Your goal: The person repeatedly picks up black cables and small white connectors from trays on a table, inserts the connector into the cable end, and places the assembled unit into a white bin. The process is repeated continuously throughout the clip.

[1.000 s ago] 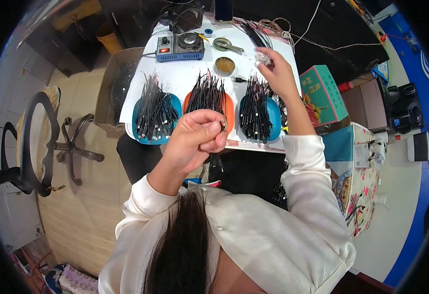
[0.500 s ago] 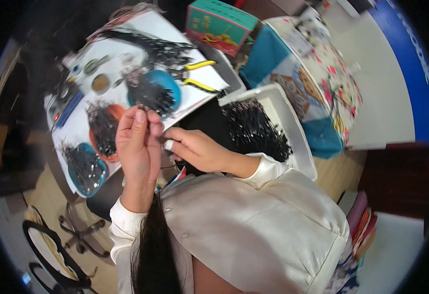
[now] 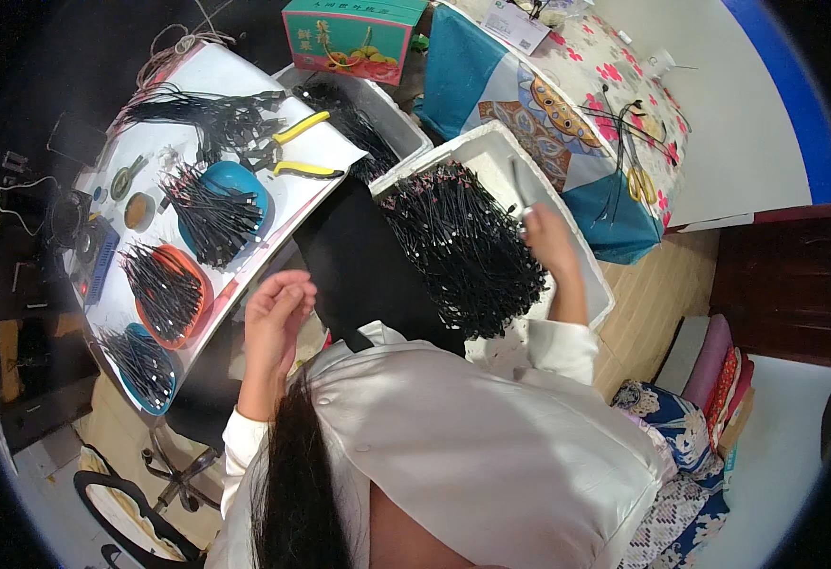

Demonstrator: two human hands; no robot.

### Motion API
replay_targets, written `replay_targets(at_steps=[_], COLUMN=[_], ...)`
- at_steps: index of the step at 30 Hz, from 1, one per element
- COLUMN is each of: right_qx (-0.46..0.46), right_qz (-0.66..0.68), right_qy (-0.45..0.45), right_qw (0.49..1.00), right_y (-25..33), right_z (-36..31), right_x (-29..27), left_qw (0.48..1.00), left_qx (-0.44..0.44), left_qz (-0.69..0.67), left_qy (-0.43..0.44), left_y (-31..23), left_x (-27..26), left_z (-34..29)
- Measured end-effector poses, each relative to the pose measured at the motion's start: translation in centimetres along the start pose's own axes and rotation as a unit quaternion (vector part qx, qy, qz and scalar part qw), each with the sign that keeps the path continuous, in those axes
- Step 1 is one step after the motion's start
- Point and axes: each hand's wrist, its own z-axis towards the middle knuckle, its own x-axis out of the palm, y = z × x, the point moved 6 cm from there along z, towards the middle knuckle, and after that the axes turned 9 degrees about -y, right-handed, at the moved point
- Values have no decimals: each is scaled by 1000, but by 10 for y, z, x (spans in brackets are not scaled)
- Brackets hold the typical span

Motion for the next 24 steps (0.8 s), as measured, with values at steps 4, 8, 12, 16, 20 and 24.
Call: replay_targets(at_steps=[4,8,12,16,20,24], right_qx=[-23,116,142,137,122,108], right_qz=[-115,-133,-204,-248,-291,-185], right_qy=[48,52,25,-57,-84,-71], right_qw=[992,983,968,957,945,974], right_y=[-48,-47,-24,-26,-33,-2], right_z=[32,31,33,50,53,61], right_x=[117,184,209,217,216,182], left_qw=[998,993,988,991,991,991], left_qx=[1,-7,-51,-74,-54,10], left_qz=[21,-5,-6,-7,46,91], left_qy=[-62,-115,-147,-115,-116,-94], left_y=[8,20,41,45,37,21], left_x=[-41,-73,-88,-82,-80,-84], left_z=[-9,-15,-12,-6,-13,-24])
